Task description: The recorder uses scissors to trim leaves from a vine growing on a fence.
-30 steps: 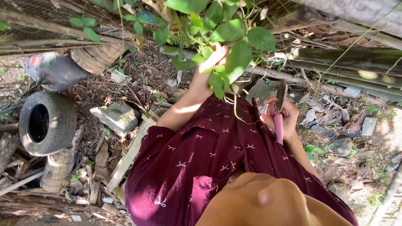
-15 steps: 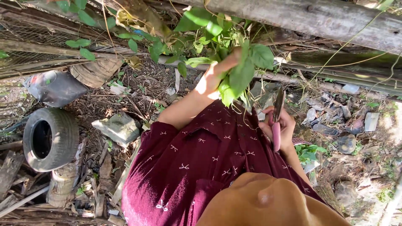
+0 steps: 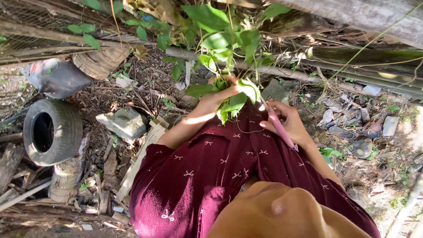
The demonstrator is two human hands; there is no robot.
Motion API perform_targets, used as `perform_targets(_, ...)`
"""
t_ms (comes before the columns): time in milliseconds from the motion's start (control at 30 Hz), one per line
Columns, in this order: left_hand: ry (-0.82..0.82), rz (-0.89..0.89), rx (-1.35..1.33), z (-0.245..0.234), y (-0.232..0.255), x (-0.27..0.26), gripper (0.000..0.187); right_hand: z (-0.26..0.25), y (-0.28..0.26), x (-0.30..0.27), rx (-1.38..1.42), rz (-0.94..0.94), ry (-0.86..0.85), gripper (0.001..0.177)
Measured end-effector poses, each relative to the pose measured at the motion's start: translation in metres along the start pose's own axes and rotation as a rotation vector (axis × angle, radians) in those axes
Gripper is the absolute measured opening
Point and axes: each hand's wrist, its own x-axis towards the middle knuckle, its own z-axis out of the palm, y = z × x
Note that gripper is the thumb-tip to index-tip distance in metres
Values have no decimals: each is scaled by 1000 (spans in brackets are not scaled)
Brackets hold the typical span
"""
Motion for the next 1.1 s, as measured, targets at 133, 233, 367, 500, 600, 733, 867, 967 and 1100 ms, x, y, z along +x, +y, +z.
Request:
perform_targets(133, 27, 116, 236, -16, -17, -3, 15, 5, 7, 8, 144, -42, -75, 53)
perform_targets(233, 13, 129, 270, -14, -21, -8, 14, 3, 7, 16, 101, 28, -107, 51)
perform_targets(367, -66, 135, 305, -12, -23, -13, 8, 4, 6, 24, -32, -61, -83, 47)
perform_targets(500, -45, 94, 259, -15, -30, -13, 9, 5, -4, 21, 40, -69, -98, 44)
perform_targets(600, -84, 120, 251, -14, -29, -14, 7, 5, -4, 19, -73, 14, -78, 49)
perform_targets(733, -94, 24, 177, -17, -35, -11, 6, 7, 3, 16, 77, -43, -57, 41)
perform_targets(867, -23, 15, -57, -23, -42, -11, 21, 6, 4, 13, 29, -36, -18, 46)
perform_targets(967, 104, -195, -137, -33, -48, -6, 33, 6, 29, 12, -60, -38, 13, 51)
perform_targets(1100, -153, -37, -404, -14, -26, -11, 26, 7, 26, 3, 119, -21, 11, 33)
